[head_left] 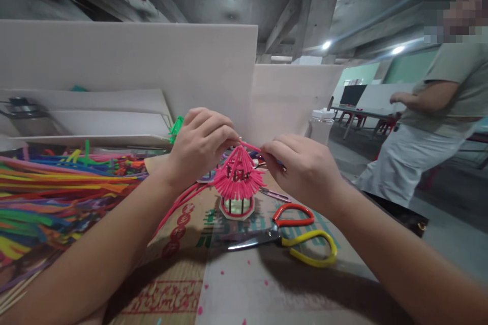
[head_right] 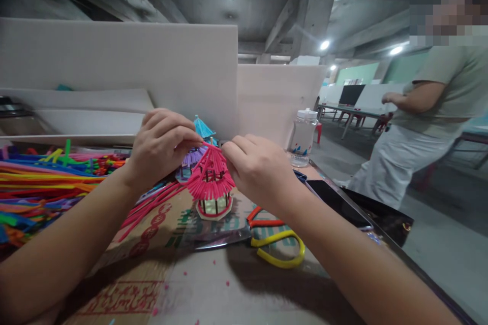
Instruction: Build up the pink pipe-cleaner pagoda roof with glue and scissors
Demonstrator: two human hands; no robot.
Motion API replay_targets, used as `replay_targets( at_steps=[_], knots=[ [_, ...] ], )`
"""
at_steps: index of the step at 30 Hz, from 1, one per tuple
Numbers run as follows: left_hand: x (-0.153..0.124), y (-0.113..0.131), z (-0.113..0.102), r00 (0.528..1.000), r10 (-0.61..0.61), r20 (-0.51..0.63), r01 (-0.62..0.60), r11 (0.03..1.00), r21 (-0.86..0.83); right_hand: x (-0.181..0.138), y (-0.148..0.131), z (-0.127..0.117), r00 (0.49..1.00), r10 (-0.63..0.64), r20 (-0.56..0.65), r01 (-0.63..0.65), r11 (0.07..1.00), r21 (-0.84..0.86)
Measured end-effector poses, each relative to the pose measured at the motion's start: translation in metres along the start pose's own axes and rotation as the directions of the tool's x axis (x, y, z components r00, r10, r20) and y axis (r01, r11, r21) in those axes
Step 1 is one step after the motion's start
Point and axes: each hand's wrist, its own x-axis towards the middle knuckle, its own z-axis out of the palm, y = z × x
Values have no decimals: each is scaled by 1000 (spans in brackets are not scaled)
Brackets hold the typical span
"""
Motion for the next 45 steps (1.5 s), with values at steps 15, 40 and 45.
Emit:
replay_targets(
  at_steps=[15, 40, 45],
  knots=[
    [-2, -1, -3, 998, -43, 36, 45, 996, -72, 1, 15, -13, 959, 270, 90, -285, 922, 262],
    [2, -15, -15, 970, -219, 102, 229, 968, -100, -5, 16, 1, 977, 201, 72, -210, 966, 152],
    [9, 9, -11, 978, -81, 193, 129, 959, -254, -3, 3, 0, 988, 151, 14, -151, 977, 148]
  ],
)
